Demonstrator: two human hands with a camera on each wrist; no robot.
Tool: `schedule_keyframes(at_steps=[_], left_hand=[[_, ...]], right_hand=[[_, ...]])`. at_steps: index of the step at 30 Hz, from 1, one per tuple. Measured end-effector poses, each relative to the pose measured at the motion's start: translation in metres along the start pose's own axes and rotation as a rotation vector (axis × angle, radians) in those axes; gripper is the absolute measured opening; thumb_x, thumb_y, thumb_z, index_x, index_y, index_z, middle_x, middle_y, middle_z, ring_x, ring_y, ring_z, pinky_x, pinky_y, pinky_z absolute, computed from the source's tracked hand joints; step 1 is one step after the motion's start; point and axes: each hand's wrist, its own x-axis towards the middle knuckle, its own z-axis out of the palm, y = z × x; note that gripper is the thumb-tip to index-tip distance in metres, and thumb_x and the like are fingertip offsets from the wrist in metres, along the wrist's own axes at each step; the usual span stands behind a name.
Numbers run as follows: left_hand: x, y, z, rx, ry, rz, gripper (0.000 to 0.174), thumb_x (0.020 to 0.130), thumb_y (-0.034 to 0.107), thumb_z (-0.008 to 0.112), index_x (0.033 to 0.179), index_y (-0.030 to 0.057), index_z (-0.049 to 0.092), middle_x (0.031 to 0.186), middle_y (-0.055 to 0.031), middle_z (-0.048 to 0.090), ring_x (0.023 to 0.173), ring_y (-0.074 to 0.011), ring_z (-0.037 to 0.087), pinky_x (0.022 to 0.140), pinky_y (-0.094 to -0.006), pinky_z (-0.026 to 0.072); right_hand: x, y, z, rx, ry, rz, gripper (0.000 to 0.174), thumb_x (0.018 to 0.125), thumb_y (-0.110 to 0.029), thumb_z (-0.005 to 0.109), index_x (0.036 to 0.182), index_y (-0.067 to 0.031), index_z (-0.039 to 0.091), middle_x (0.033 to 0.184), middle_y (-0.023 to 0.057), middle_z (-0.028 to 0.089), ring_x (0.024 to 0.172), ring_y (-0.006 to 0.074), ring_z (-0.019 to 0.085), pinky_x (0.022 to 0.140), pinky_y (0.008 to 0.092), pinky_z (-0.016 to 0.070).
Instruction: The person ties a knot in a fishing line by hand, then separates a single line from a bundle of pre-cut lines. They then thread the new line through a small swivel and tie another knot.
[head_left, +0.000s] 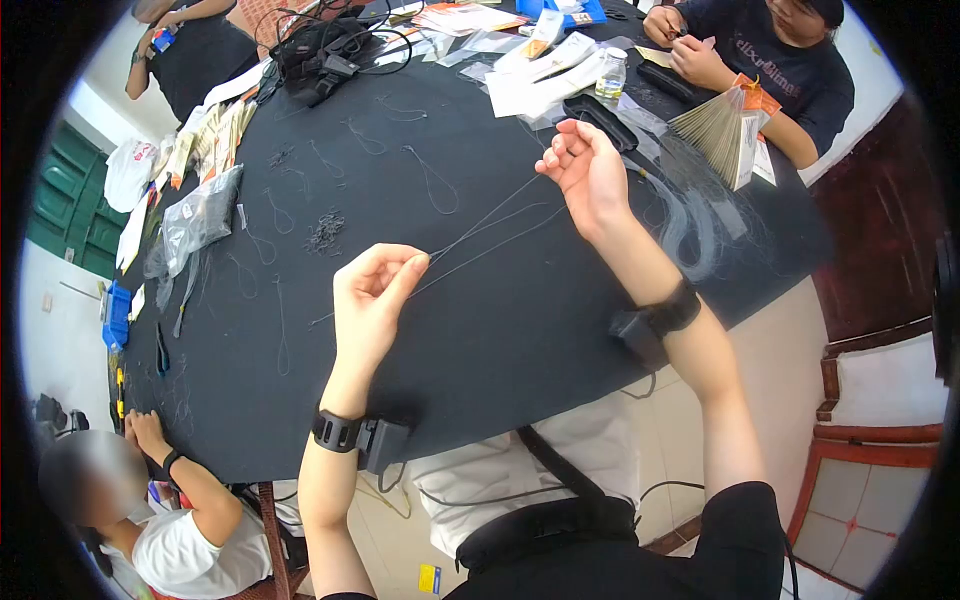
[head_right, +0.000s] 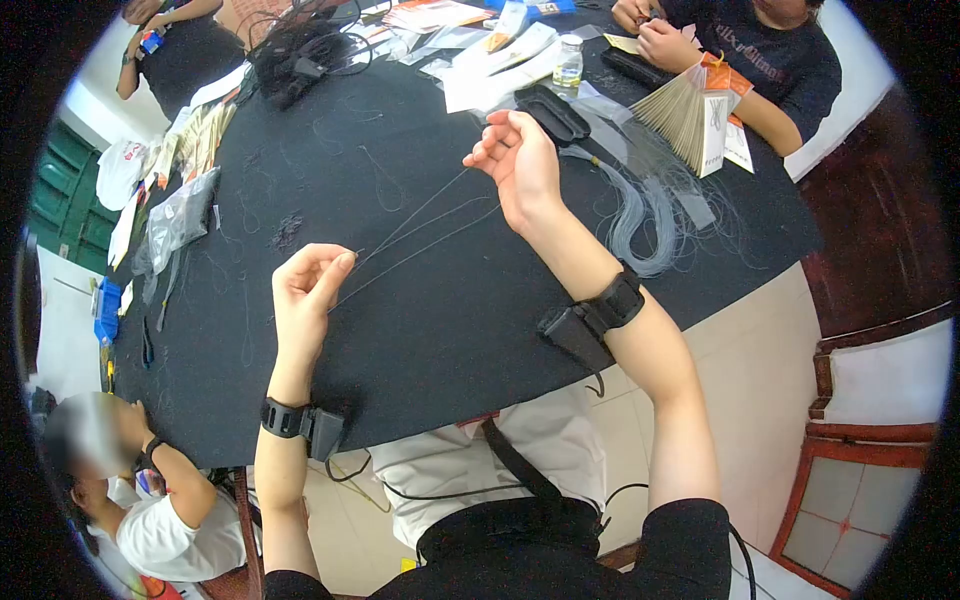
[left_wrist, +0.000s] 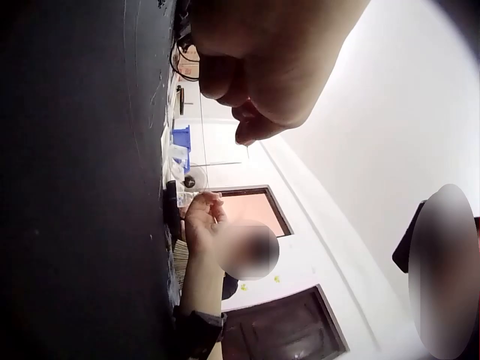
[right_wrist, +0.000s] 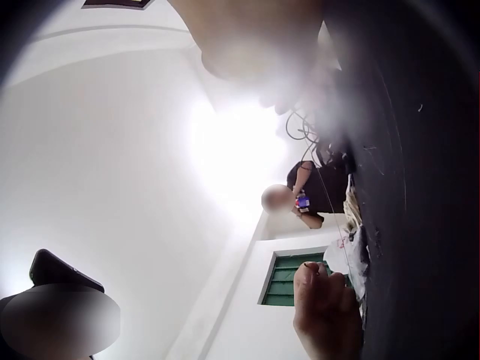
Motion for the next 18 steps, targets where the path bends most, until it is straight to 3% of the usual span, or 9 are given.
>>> schedule_keyframes(at_steps=[2, 7, 8, 11, 14, 18], left_hand=[[0.001, 0.0, -0.001, -0.025, 0.007, -0.031, 0.006, 0.082, 0.006, 0.062, 0.085, 0.0003, 0.063, 0.063, 0.0064, 0.055, 0.054, 0.0024, 0.042, 0.048, -0.0138, 0.0284], [0.001, -0.003, -0.001, -0.019, -0.041, -0.028, 0.004, 0.081, 0.004, 0.062, 0.083, 0.0007, 0.063, 0.063, 0.0064, 0.051, 0.052, 0.0012, 0.038, 0.047, -0.0159, 0.0275], [0.0, -0.003, -0.002, -0.016, -0.053, -0.019, 0.003, 0.081, 0.003, 0.062, 0.083, 0.0009, 0.063, 0.063, 0.006, 0.05, 0.052, 0.0008, 0.037, 0.047, -0.0165, 0.0272], [0.003, -0.009, -0.004, 0.152, -0.134, 0.286, 0.003, 0.078, 0.001, 0.064, 0.081, 0.0014, 0.063, 0.07, 0.0033, 0.048, 0.05, -0.0008, 0.032, 0.046, -0.0186, 0.0263], [0.001, -0.001, -0.005, 0.284, -0.147, 0.354, 0.01, 0.073, 0.0, 0.066, 0.081, 0.0048, 0.063, 0.08, 0.0, 0.049, 0.047, -0.0033, 0.031, 0.046, -0.019, 0.0277], [-0.001, 0.006, -0.006, 0.365, -0.177, 0.414, 0.013, 0.07, 0.0, 0.068, 0.08, 0.007, 0.064, 0.093, -0.0024, 0.055, 0.047, -0.0039, 0.034, 0.044, -0.0196, 0.0301]], right_hand=[[0.0, -0.001, -0.001, 0.018, 0.009, -0.006, 0.02, 0.09, -0.018, 0.036, 0.089, -0.0018, 0.047, 0.066, 0.0049, 0.047, 0.059, 0.0164, 0.051, 0.063, 0.0363, 0.048], [-0.001, -0.007, 0.002, 0.014, -0.034, 0.024, 0.02, 0.089, -0.018, 0.037, 0.084, -0.003, 0.049, 0.059, 0.0014, 0.042, 0.05, 0.0112, 0.042, 0.051, 0.0282, 0.0394], [-0.002, -0.009, 0.002, -0.032, -0.094, 0.063, 0.02, 0.089, -0.019, 0.038, 0.082, -0.0035, 0.049, 0.058, -0.0001, 0.039, 0.048, 0.0095, 0.039, 0.048, 0.0261, 0.0355], [-0.009, -0.015, 0.013, -0.239, -0.318, 0.188, 0.02, 0.088, -0.019, 0.042, 0.077, -0.005, 0.051, 0.053, -0.0044, 0.034, 0.043, 0.0049, 0.031, 0.041, 0.021, 0.0253], [-0.033, -0.028, 0.036, -0.615, -0.612, 0.306, 0.02, 0.086, -0.02, 0.047, 0.074, -0.0062, 0.055, 0.051, -0.008, 0.03, 0.043, 0.0013, 0.026, 0.038, 0.0188, 0.0179], [-0.046, -0.025, 0.045, -0.792, -0.932, 0.374, 0.023, 0.083, -0.019, 0.049, 0.068, -0.0039, 0.059, 0.055, -0.0037, 0.047, 0.047, 0.0043, 0.036, 0.044, 0.0217, 0.0273]])
